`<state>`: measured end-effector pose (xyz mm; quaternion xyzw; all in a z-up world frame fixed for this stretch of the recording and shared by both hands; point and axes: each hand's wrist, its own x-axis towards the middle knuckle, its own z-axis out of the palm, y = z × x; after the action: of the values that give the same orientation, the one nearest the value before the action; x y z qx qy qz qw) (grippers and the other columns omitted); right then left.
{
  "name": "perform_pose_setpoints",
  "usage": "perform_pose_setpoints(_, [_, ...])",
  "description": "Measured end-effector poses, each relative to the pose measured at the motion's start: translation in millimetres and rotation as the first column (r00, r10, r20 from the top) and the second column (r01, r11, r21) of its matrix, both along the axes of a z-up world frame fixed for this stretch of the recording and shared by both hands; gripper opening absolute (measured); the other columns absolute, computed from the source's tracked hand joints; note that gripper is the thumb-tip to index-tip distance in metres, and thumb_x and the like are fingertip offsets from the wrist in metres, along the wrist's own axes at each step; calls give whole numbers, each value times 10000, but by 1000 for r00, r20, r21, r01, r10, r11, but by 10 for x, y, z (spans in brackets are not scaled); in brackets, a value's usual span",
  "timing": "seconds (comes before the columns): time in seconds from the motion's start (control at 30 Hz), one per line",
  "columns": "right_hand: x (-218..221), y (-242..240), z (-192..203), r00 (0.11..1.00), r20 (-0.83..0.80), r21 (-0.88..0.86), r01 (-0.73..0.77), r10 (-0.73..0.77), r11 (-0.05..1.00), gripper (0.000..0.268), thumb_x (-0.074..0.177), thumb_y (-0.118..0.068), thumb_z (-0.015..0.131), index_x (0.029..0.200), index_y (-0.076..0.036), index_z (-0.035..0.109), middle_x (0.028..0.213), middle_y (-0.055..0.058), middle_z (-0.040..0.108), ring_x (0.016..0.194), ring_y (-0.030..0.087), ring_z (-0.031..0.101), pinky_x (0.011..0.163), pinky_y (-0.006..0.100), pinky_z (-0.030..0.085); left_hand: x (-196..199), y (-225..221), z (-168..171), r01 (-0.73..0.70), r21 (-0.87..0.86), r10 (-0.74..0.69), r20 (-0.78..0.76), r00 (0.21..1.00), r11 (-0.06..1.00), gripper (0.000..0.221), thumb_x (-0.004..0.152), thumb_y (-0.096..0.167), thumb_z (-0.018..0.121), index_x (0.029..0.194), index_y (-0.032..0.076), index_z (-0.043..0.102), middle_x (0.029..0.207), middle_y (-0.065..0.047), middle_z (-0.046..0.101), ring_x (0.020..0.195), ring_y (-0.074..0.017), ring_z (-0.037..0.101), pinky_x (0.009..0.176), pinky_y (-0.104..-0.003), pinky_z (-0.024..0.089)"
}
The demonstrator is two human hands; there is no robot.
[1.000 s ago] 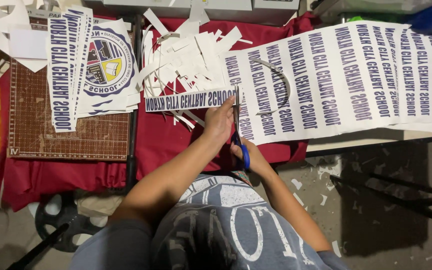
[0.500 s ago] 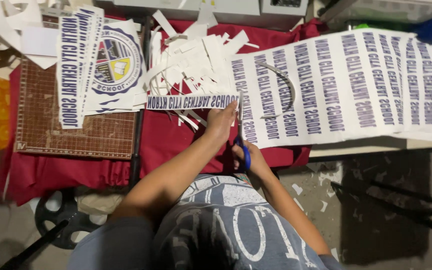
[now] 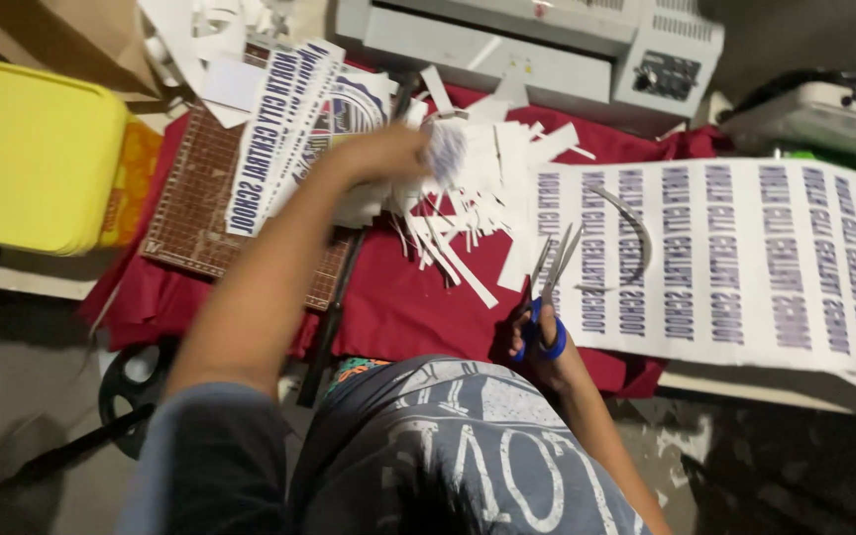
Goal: Cutting individual printed school labels from a large sheet using scissors.
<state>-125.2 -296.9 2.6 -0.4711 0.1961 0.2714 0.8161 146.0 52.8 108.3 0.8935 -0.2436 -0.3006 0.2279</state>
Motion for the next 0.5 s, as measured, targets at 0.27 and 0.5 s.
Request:
perform_pose_setpoints(0.27, [262, 102, -40, 999, -28, -41, -43, 42, 998, 558, 884, -656, 604, 1006, -114, 556, 835, 68, 570, 706, 195, 573, 667, 376, 513, -167, 1532, 1265, -97, -352, 212, 304, 929, 931, 397, 1015, 290, 653, 1332, 55, 620, 1369, -166, 572, 1255, -300, 555, 1041, -424, 452])
perform_pose_setpoints(0.5, [564, 269, -59, 994, 10, -34, -108, 108, 994, 539, 933, -632, 607, 998, -101, 548, 829, 68, 556, 710, 194, 560, 666, 371, 506, -953, 2410, -15, -432, -399, 405, -155, 901, 809, 469, 959, 269, 624, 1394, 97, 592, 1417, -81, 632, 1284, -219, 576, 1091, -376, 437])
